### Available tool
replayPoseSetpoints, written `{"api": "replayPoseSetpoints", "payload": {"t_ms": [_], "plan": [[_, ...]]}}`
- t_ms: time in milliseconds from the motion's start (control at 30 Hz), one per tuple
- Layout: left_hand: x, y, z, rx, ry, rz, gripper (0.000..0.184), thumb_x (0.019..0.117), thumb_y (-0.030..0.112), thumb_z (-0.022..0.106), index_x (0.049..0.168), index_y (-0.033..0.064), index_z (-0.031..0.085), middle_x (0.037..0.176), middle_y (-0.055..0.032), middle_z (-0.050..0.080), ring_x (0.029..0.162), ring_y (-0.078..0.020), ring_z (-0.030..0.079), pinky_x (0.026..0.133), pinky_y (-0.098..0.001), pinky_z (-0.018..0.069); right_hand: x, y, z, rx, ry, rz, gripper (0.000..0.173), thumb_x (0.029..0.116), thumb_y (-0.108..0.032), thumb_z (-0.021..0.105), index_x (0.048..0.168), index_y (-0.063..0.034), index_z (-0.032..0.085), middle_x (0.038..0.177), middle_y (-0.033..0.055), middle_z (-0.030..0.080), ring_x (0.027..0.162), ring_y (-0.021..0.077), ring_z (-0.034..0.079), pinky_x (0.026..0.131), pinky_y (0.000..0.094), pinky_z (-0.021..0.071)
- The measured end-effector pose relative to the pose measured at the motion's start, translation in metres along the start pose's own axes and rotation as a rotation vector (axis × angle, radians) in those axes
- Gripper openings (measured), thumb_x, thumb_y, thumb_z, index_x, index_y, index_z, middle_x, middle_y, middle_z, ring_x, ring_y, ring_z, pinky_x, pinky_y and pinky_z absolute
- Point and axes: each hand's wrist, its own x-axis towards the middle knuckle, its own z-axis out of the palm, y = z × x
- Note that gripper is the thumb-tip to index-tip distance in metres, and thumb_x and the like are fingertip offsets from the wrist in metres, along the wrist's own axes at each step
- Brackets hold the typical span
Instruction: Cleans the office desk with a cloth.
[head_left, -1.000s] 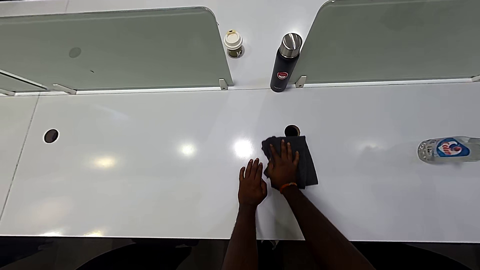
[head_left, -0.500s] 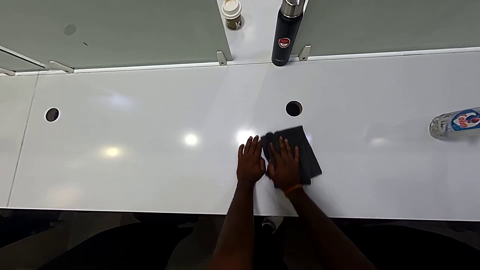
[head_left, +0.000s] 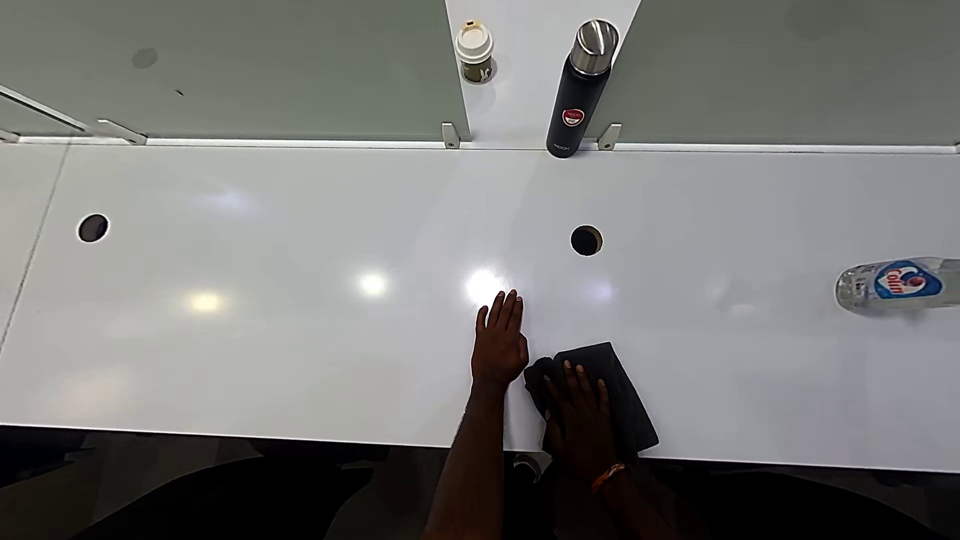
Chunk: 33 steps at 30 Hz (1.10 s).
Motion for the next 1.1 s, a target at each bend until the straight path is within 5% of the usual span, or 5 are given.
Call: {"api": "replayPoseSetpoints", "payload": {"t_ms": [133, 667, 900, 1100], "plan": [[0.0, 0.0, 0.001, -0.02, 0.001, -0.032, 0.066, 0.0945, 0.024, 0.038, 0.158, 0.005, 0.037, 0.165, -0.0056, 0.037, 0.156, -0.021, 0.026, 0.124, -0.0519, 0.0217, 0.045, 0.003, -0.003, -0.03, 0.038, 0.002, 0.054, 0.0981, -0.046, 0.041, 0.149, -0.0336, 0.055, 0.165, 0.0078, 0.037, 0.155, 0.0308, 0.029, 0.122, 0.065, 0.0155], [0.0, 0.0, -0.001, 0.008, 0.04, -0.015, 0.063, 0.0943, 0.02, 0.041, 0.155, 0.0027, 0.041, 0.16, -0.0094, 0.043, 0.152, -0.0233, 0.035, 0.121, -0.0537, 0.0281, 0.278, -0.006, -0.027, -0.025, 0.027, 0.167, 0.059, 0.1, -0.04, 0.044, 0.158, -0.0389, 0.037, 0.172, 0.0112, 0.016, 0.159, 0.0351, 0.009, 0.12, 0.0706, 0.0075], [-0.004, -0.002, 0.001, -0.011, 0.056, 0.009, 0.067, 0.0919, 0.021, 0.039, 0.156, 0.0006, 0.037, 0.164, -0.0102, 0.037, 0.153, -0.0227, 0.032, 0.122, -0.0529, 0.0252, 0.251, -0.008, -0.025, 0.047, 0.052, 0.129, 0.056, 0.1028, -0.034, 0.044, 0.158, -0.0368, 0.039, 0.172, 0.0081, 0.017, 0.16, 0.0313, 0.011, 0.123, 0.0665, 0.0048], [-0.005, -0.001, 0.001, -0.076, 0.098, 0.014, 0.063, 0.0955, 0.02, 0.035, 0.155, -0.0003, 0.038, 0.161, -0.012, 0.042, 0.152, -0.0243, 0.034, 0.123, -0.0545, 0.0245, 0.14, -0.012, -0.011, 0.075, 0.095, 0.052, 0.057, 0.0981, -0.034, 0.045, 0.155, -0.0348, 0.046, 0.17, 0.0053, 0.027, 0.159, 0.0287, 0.017, 0.123, 0.0667, 0.0098]]}}
